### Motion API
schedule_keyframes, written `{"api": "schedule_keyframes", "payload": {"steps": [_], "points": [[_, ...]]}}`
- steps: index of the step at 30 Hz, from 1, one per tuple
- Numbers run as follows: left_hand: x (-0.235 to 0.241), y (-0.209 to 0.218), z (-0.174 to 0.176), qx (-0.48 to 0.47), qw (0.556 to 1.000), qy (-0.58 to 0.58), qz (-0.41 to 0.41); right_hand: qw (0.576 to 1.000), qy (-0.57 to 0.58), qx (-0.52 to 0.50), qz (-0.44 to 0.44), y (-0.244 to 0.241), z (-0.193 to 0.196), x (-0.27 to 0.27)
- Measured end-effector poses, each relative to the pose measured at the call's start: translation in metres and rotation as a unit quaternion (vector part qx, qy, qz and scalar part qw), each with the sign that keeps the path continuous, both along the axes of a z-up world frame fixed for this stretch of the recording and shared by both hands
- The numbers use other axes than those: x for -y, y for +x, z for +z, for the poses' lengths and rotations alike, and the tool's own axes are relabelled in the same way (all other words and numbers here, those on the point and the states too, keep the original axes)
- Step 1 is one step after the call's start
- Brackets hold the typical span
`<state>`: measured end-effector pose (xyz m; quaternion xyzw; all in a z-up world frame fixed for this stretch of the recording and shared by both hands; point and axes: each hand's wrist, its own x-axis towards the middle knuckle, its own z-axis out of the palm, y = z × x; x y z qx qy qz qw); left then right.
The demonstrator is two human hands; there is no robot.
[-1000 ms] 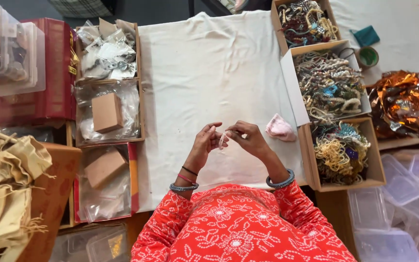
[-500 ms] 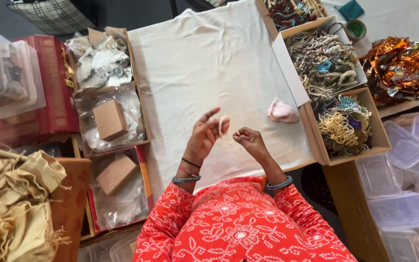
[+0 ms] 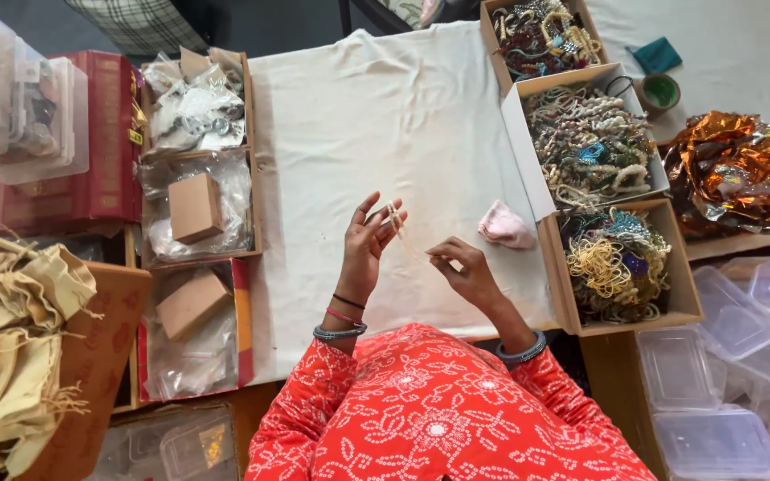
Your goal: The person cleans a small white jewelry item with a pink cloth on a white cloth-covered table. They then place the item into a small beige drawstring pouch and tie it closed. Finally, they place the pouch into a small clear plastic container and close the lid.
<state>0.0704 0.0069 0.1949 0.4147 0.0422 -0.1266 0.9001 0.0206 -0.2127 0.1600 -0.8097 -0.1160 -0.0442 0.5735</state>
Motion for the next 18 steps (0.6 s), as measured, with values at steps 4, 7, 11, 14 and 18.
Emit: {"api": "schedule_keyframes", "payload": {"steps": [4,7,11,14,18], "points": [[0.012,-0.005,-0.009,0.023,0.996,0.084,-0.030,0.993,-0.093,0.040,0.065,0.020,0.033,0.002],[0.018,-0.007,-0.024,0.028,0.991,0.115,-0.067,0.990,-0.113,0.051,0.071,0.034,0.045,0.003],[0.022,-0.006,-0.028,0.065,0.986,0.122,-0.089,0.994,-0.075,0.039,0.072,0.046,0.042,0.003],[0.019,-0.005,-0.031,0.054,0.985,0.114,-0.115,0.995,-0.086,0.003,0.054,0.050,0.033,0.003],[0.010,-0.002,-0.042,0.022,0.995,0.027,-0.096,0.999,-0.016,0.009,0.026,0.050,-0.013,-0.004]]}}
